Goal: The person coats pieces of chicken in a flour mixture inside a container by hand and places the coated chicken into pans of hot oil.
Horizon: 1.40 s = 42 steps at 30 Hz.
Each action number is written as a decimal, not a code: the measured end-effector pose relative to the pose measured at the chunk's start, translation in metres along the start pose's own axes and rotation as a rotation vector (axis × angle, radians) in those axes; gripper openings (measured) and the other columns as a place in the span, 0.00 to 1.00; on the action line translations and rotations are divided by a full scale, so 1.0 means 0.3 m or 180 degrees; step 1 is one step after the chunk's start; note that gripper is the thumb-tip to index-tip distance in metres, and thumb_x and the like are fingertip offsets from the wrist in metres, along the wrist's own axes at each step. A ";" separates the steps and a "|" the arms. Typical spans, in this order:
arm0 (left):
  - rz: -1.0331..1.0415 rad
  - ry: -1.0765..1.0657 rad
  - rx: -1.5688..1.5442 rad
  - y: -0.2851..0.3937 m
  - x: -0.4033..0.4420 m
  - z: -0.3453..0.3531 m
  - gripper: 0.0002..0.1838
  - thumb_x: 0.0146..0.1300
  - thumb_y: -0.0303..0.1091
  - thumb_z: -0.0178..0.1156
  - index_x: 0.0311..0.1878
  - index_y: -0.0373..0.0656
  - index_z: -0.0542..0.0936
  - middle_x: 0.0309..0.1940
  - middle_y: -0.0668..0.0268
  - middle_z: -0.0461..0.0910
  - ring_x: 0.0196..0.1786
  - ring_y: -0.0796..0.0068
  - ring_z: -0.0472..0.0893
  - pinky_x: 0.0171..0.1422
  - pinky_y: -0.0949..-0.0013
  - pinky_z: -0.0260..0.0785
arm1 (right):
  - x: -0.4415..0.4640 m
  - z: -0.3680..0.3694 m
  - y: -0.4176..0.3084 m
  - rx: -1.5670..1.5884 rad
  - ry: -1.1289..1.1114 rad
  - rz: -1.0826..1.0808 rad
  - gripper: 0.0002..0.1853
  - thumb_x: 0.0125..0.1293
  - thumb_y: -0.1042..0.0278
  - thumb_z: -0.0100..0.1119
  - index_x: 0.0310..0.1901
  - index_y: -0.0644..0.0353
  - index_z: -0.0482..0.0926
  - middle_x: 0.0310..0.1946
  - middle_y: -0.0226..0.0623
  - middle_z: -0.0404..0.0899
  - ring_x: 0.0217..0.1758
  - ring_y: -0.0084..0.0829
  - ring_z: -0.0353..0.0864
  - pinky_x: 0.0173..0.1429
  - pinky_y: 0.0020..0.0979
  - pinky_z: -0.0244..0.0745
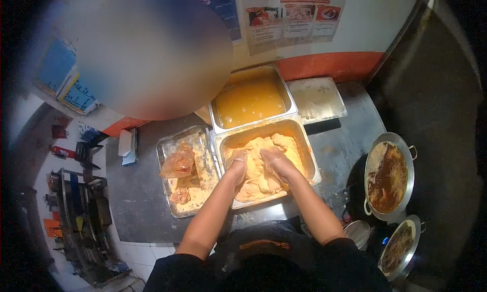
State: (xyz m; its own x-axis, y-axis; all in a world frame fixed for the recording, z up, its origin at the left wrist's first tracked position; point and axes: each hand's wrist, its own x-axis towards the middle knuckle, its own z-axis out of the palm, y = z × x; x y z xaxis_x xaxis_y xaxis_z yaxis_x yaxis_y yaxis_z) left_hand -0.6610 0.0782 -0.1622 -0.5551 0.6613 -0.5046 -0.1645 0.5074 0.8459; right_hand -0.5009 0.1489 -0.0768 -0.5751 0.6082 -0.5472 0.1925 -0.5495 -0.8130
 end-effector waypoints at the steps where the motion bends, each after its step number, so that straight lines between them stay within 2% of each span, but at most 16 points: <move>1: 0.0193 0.0020 0.0039 -0.029 0.023 -0.017 0.21 0.66 0.48 0.49 0.49 0.39 0.77 0.46 0.60 0.77 0.49 0.62 0.74 0.52 0.62 0.66 | -0.030 0.019 -0.073 -0.0508 0.0024 -0.0527 0.12 0.65 0.63 0.53 0.38 0.65 0.76 0.32 0.33 0.77 0.35 0.25 0.74 0.40 0.30 0.71; 4: 0.0547 0.0148 0.0639 0.093 -0.056 -0.025 0.19 0.70 0.43 0.45 0.53 0.40 0.75 0.49 0.55 0.76 0.51 0.65 0.75 0.53 0.62 0.68 | 0.049 -0.038 -0.083 -0.1395 0.0399 -0.1254 0.15 0.64 0.58 0.54 0.37 0.64 0.77 0.35 0.36 0.79 0.38 0.31 0.77 0.44 0.33 0.72; 5: 0.0767 -0.0270 0.2801 0.136 -0.024 -0.032 0.17 0.68 0.41 0.44 0.49 0.40 0.76 0.47 0.53 0.77 0.51 0.64 0.76 0.51 0.61 0.69 | 0.086 -0.079 -0.111 -0.2869 0.0354 -0.1226 0.17 0.64 0.56 0.53 0.38 0.65 0.78 0.36 0.38 0.80 0.40 0.36 0.79 0.46 0.36 0.72; 7: 0.0849 -0.0210 0.2929 0.137 0.036 0.005 0.17 0.67 0.40 0.44 0.47 0.40 0.77 0.45 0.52 0.77 0.48 0.61 0.76 0.49 0.61 0.70 | 0.194 -0.150 -0.040 -0.4359 0.0279 -0.1171 0.19 0.64 0.53 0.52 0.39 0.65 0.78 0.38 0.39 0.81 0.43 0.41 0.80 0.48 0.39 0.71; 12: 0.1614 -0.0012 0.3271 -0.011 0.202 0.043 0.17 0.63 0.41 0.48 0.37 0.40 0.81 0.30 0.54 0.79 0.34 0.61 0.78 0.40 0.61 0.71 | 0.350 -0.108 0.173 -0.2661 0.1925 -0.1095 0.24 0.66 0.53 0.49 0.52 0.67 0.75 0.50 0.47 0.78 0.56 0.44 0.75 0.60 0.38 0.66; 13: 0.1625 -0.0003 0.3267 0.027 0.179 0.049 0.17 0.63 0.41 0.48 0.37 0.40 0.81 0.30 0.54 0.79 0.34 0.61 0.78 0.40 0.61 0.71 | 0.360 -0.129 0.168 -0.2139 0.1215 -0.0835 0.26 0.66 0.54 0.49 0.57 0.68 0.72 0.56 0.47 0.74 0.61 0.39 0.71 0.65 0.33 0.62; 15: 0.0181 0.0125 0.0667 0.083 0.134 0.056 0.16 0.63 0.42 0.50 0.37 0.39 0.81 0.30 0.57 0.79 0.34 0.68 0.77 0.40 0.63 0.70 | 0.261 -0.127 0.094 -0.1303 0.0444 -0.0497 0.27 0.67 0.54 0.48 0.58 0.69 0.70 0.58 0.46 0.73 0.62 0.36 0.70 0.66 0.31 0.61; 20: 0.0864 -0.0114 -0.0614 0.009 0.138 0.063 0.17 0.65 0.39 0.46 0.34 0.35 0.79 0.31 0.54 0.79 0.35 0.65 0.77 0.41 0.61 0.68 | 0.174 -0.157 0.129 0.0255 -0.0393 -0.0445 0.27 0.70 0.54 0.46 0.60 0.70 0.69 0.59 0.44 0.71 0.62 0.32 0.68 0.66 0.28 0.60; 22: 0.2561 -0.0093 0.2903 0.151 0.025 -0.023 0.16 0.65 0.38 0.44 0.34 0.36 0.77 0.35 0.48 0.77 0.39 0.50 0.76 0.45 0.54 0.65 | -0.022 -0.139 -0.011 -0.0593 0.0369 -0.0377 0.27 0.71 0.52 0.45 0.59 0.70 0.70 0.56 0.40 0.74 0.59 0.32 0.71 0.63 0.29 0.63; 24: 0.2239 -0.0050 0.2721 0.117 0.010 -0.020 0.15 0.62 0.35 0.43 0.31 0.38 0.78 0.35 0.47 0.79 0.43 0.49 0.78 0.46 0.56 0.69 | -0.067 -0.163 -0.031 -0.0715 0.0566 -0.0503 0.25 0.70 0.52 0.46 0.56 0.65 0.73 0.55 0.43 0.76 0.58 0.33 0.73 0.62 0.32 0.65; 26: 0.1815 -0.0396 0.3147 0.066 0.018 -0.024 0.15 0.61 0.34 0.43 0.33 0.37 0.79 0.36 0.47 0.79 0.44 0.50 0.78 0.48 0.55 0.69 | -0.091 -0.173 -0.059 -0.5019 0.0201 -0.0442 0.21 0.68 0.56 0.45 0.53 0.61 0.77 0.52 0.50 0.77 0.55 0.36 0.75 0.61 0.36 0.66; 27: 0.1562 -0.0724 0.3640 0.051 0.032 -0.018 0.16 0.59 0.34 0.44 0.37 0.37 0.81 0.38 0.45 0.79 0.43 0.49 0.78 0.49 0.54 0.69 | -0.086 -0.172 -0.042 -0.5008 0.0208 -0.0450 0.21 0.68 0.56 0.45 0.53 0.61 0.77 0.52 0.50 0.77 0.55 0.36 0.75 0.61 0.36 0.66; 31: 0.1837 -0.0676 0.4111 0.032 0.004 0.014 0.16 0.59 0.33 0.46 0.40 0.38 0.82 0.40 0.44 0.79 0.43 0.47 0.79 0.48 0.52 0.70 | -0.006 -0.187 0.136 -0.3088 0.0429 -0.0111 0.17 0.65 0.64 0.45 0.48 0.60 0.78 0.45 0.52 0.78 0.48 0.38 0.77 0.54 0.37 0.70; 36: -0.0919 -0.0723 0.0691 -0.012 -0.022 0.001 0.20 0.69 0.41 0.41 0.50 0.40 0.78 0.45 0.54 0.81 0.45 0.59 0.81 0.45 0.54 0.74 | 0.095 -0.136 0.208 -0.0347 0.0139 0.0149 0.18 0.67 0.62 0.47 0.51 0.63 0.76 0.47 0.43 0.80 0.50 0.31 0.77 0.51 0.32 0.73; 38: -0.0947 -0.0773 0.0338 0.085 -0.111 -0.012 0.19 0.68 0.46 0.42 0.47 0.45 0.78 0.41 0.57 0.80 0.44 0.62 0.80 0.43 0.56 0.73 | 0.046 -0.055 0.142 0.1118 0.0052 0.0305 0.20 0.70 0.57 0.46 0.54 0.63 0.75 0.49 0.38 0.78 0.51 0.28 0.77 0.52 0.30 0.73; 42: -0.1265 -0.0925 -0.1427 -0.028 -0.035 -0.002 0.20 0.68 0.50 0.42 0.45 0.48 0.78 0.43 0.58 0.79 0.47 0.65 0.79 0.46 0.57 0.74 | 0.105 -0.117 0.172 0.1020 0.0323 -0.0104 0.20 0.71 0.53 0.46 0.52 0.61 0.75 0.49 0.35 0.78 0.49 0.28 0.77 0.53 0.30 0.73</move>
State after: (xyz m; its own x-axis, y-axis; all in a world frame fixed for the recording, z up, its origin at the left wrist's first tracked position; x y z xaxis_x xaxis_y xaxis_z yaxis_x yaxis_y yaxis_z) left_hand -0.6543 0.0667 -0.1640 -0.1501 0.6251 -0.7660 -0.6693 0.5059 0.5441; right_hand -0.4810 0.1598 -0.1429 -0.4915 0.6735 -0.5521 -0.0938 -0.6712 -0.7353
